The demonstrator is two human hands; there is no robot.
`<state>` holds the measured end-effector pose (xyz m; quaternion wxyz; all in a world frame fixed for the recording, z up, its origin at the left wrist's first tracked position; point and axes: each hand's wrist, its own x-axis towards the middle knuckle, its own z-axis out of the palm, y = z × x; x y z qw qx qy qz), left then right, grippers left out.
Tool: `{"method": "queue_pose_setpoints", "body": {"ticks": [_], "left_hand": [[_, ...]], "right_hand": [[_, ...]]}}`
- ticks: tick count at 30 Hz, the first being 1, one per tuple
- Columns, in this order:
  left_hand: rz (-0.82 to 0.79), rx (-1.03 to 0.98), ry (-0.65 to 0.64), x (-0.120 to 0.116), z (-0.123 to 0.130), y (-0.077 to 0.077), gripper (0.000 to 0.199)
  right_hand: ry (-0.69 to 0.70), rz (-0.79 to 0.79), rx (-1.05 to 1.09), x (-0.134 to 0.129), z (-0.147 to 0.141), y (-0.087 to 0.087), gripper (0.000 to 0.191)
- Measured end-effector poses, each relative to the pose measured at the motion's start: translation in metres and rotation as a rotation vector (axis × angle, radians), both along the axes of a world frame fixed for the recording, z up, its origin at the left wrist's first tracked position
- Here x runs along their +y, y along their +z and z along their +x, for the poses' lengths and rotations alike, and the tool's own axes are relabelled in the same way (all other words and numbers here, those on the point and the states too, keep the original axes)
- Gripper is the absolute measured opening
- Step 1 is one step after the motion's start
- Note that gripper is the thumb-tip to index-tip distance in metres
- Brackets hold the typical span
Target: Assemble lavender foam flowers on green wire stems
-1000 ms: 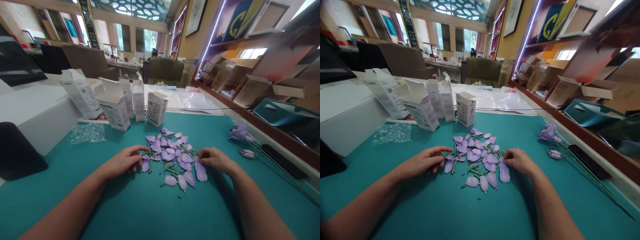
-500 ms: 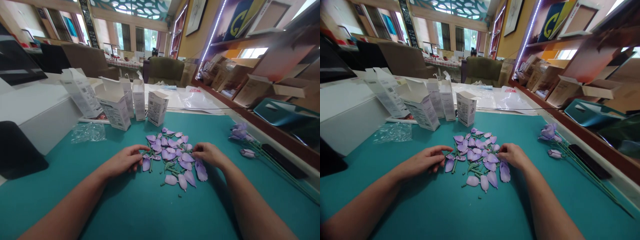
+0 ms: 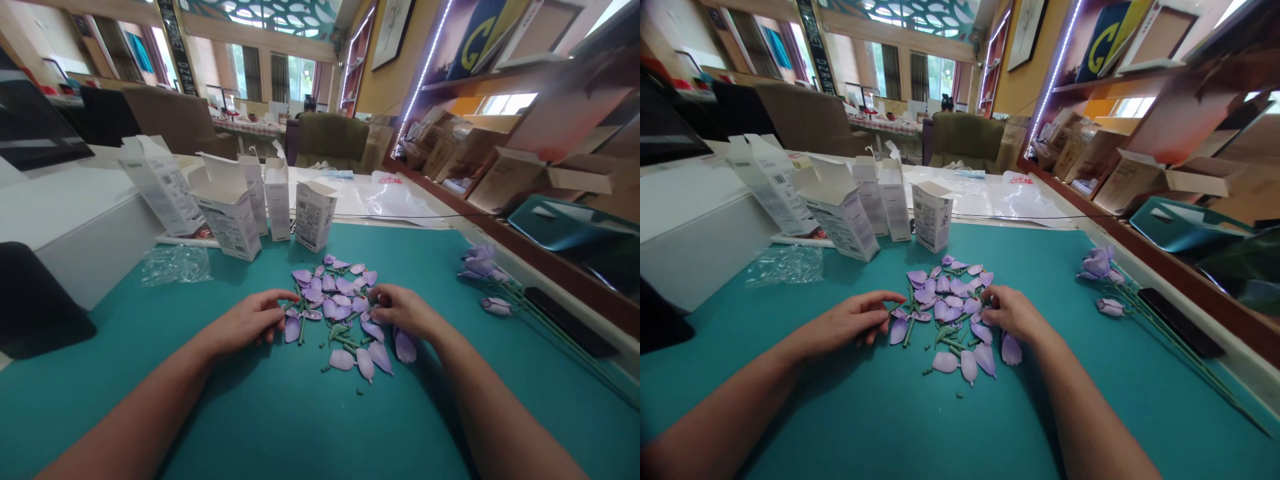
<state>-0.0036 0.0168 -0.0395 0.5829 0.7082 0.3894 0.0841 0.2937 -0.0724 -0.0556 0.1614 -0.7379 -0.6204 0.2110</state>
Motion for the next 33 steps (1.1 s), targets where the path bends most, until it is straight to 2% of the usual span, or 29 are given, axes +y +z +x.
{"method": "queue_pose_setpoints", "body": {"ticks": [5,14,16,20,23,27,33], "left_hand": [[-0.006,0.002,0.006,-0.001,0.0,0.001,0.047],[-0.003,0.008,0.003,-0.001,0.0,0.002,0.049],[-0.007,0.002,0.004,-0.001,0.0,0.001,0.048],[-0.011,-0.001,0.007,-0.002,0.001,0.003,0.048],[-0.011,0.014,0.016,-0.003,0.001,0.005,0.049],[-0.01,0.016,0.008,-0.003,0.001,0.005,0.048],[-0.013,0.007,0.005,-0.002,0.001,0.004,0.046]], "right_hand": [[-0.045,0.0,0.154,-0.006,0.019,-0.007,0.012],[-0.08,0.001,0.294,-0.018,0.043,-0.005,0.019],[-0.073,-0.006,0.25,-0.017,0.043,-0.007,0.021],[-0.05,0.092,-0.03,-0.005,0.03,-0.005,0.02],[0.044,0.113,-0.126,0.006,0.009,-0.001,0.021],[0.172,0.085,-0.179,0.013,-0.01,-0.001,0.031],[0.188,0.082,-0.213,0.006,0.004,-0.007,0.017]]}}
